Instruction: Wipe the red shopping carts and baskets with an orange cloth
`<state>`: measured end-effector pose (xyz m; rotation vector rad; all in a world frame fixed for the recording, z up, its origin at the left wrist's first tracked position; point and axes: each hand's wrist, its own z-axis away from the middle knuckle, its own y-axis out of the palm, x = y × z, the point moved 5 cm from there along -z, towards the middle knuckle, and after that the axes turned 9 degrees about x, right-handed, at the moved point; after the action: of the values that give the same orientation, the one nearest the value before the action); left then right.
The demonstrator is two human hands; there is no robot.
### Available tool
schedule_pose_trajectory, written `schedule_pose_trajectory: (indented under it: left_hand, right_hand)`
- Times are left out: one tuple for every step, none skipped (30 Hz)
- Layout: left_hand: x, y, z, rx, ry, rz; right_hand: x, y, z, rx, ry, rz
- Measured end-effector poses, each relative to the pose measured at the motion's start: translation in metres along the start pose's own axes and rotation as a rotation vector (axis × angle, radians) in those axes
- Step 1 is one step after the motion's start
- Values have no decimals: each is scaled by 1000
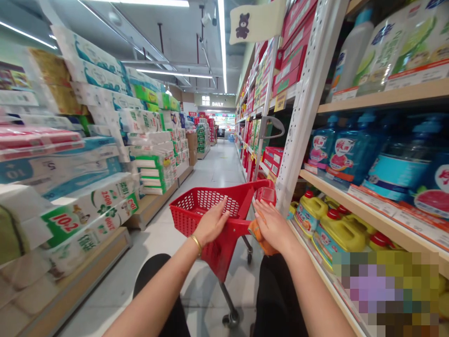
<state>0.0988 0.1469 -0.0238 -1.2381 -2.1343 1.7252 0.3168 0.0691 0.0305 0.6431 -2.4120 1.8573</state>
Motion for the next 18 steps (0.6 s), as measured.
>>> schedule_pose_trajectory:
  left_hand:
    - [21,-2,0,23,-81,-32]
    - [40,-2,1,42,-120,-42]
    - [54,-1,1,64,-137,-46]
    - [66,1,2,81,-145,-49]
    - [73,4,2,91,-148,-50]
    - [77,8,3,95,-152,-51]
    - [77,12,4,95,-156,-52]
    - [76,16,4,92,-161,-53]
    - [73,20,5,86,-167,-56]
    - [69,24,5,81,-173,-59]
    - [64,26,7,74,-181,-64]
    - [60,28,8,66,-188,-70]
    - [56,29,11,59,-196,-77]
    - [53,29,14,53,-201,-84]
    - [51,28,17,54,-196,-89]
    - [51,26,21,64,-181,-91]
    - [52,24,25,86,-153,-89]
    - [55,21,30,111,-123,-88]
  right_hand:
    - [-4,-2,2,9,-28,-12]
    - [-9,-4,3,21,-52,-24]
    - [-14,-6,3,31,-70,-36]
    - [-20,-8,3,40,-83,-46]
    - [-25,-9,2,45,-90,-54]
    - [-31,-10,0,46,-91,-59]
    - [-37,-11,-1,41,-86,-61]
    - [-42,-12,-3,31,-72,-59]
    - [-47,-13,-5,21,-49,-53]
    - [-50,-12,-7,15,-18,-40]
    - [-52,-12,-8,12,17,-18]
    - [-52,-10,-9,11,48,14]
    - [-49,-8,-10,11,70,56]
    - [-45,-6,-10,7,82,106]
    - [-40,-3,-10,-2,89,160]
    - [-35,-1,-11,-18,97,214]
    - [-30,1,-11,-33,107,262]
    - [-27,3,-12,-47,119,305]
